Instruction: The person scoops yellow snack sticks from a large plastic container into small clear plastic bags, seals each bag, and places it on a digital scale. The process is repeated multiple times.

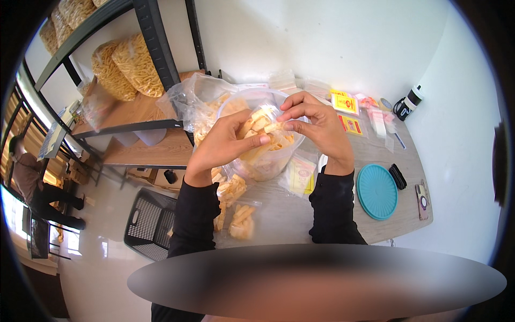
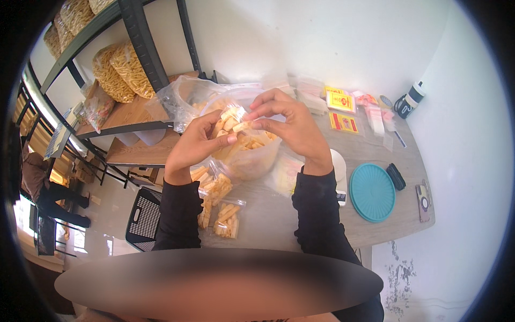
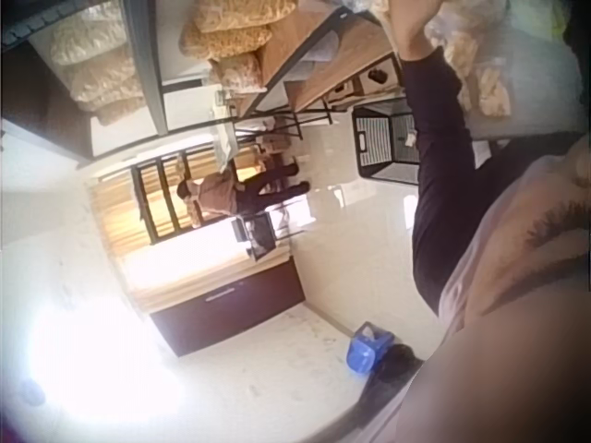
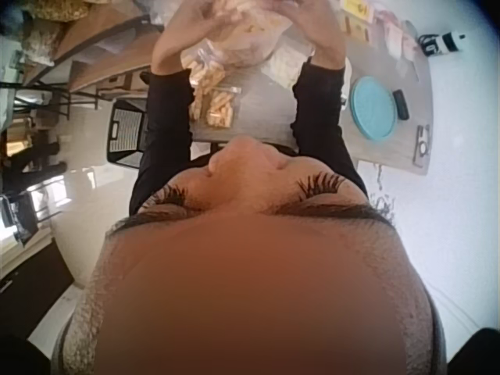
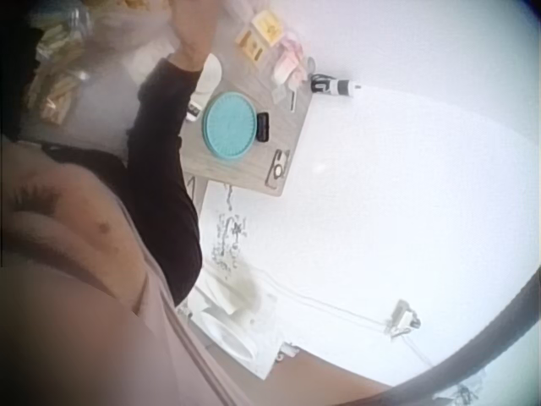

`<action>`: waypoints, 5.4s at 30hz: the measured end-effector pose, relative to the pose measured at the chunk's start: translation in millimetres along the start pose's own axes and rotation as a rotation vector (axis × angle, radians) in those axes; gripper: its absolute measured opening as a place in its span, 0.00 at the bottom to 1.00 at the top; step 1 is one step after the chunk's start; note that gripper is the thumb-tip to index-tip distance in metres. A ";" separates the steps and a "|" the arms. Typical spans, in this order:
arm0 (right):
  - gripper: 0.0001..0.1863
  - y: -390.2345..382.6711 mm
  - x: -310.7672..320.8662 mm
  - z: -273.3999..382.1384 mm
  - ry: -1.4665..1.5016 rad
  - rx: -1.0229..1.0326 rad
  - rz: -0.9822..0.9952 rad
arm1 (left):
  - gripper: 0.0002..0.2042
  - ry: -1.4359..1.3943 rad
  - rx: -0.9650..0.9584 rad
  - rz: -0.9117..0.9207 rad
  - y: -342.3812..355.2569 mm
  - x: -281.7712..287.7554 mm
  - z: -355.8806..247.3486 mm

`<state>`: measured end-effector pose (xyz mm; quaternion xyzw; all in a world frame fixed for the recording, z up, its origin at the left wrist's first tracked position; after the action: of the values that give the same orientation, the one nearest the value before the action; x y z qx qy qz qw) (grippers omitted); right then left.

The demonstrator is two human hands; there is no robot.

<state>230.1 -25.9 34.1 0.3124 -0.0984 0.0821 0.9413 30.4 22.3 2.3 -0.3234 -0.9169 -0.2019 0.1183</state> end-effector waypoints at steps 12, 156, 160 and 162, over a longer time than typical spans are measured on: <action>0.08 0.6 -2.7 -0.3 0.001 -0.019 -0.012 | 0.25 0.024 0.029 0.003 2.0 -2.0 1.4; 0.13 55.8 -44.4 -107.6 -0.858 -0.184 0.600 | 0.22 -0.237 -0.098 -0.379 -28.1 73.4 -9.4; 0.12 61.4 -61.9 -112.0 -0.860 -0.047 0.574 | 0.21 -0.212 -0.149 -0.371 -29.0 72.7 -14.2; 0.11 62.6 -69.4 -115.4 -0.837 -0.064 0.615 | 0.21 -0.239 -0.134 -0.362 -29.7 71.9 -14.9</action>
<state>164.9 86.9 -37.2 0.2462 -0.5562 0.2198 0.7627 -42.2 33.7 31.8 -0.1823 -0.9520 -0.2404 -0.0509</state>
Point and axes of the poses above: each hand's wrist, its own y-axis towards the middle knuckle, its own x-axis out of the back of the hand, z = x × y, the point moved 5 cm from there along y, towards the middle knuckle, and after that the axes turned 3 degrees about y, right-handed, at the moved point
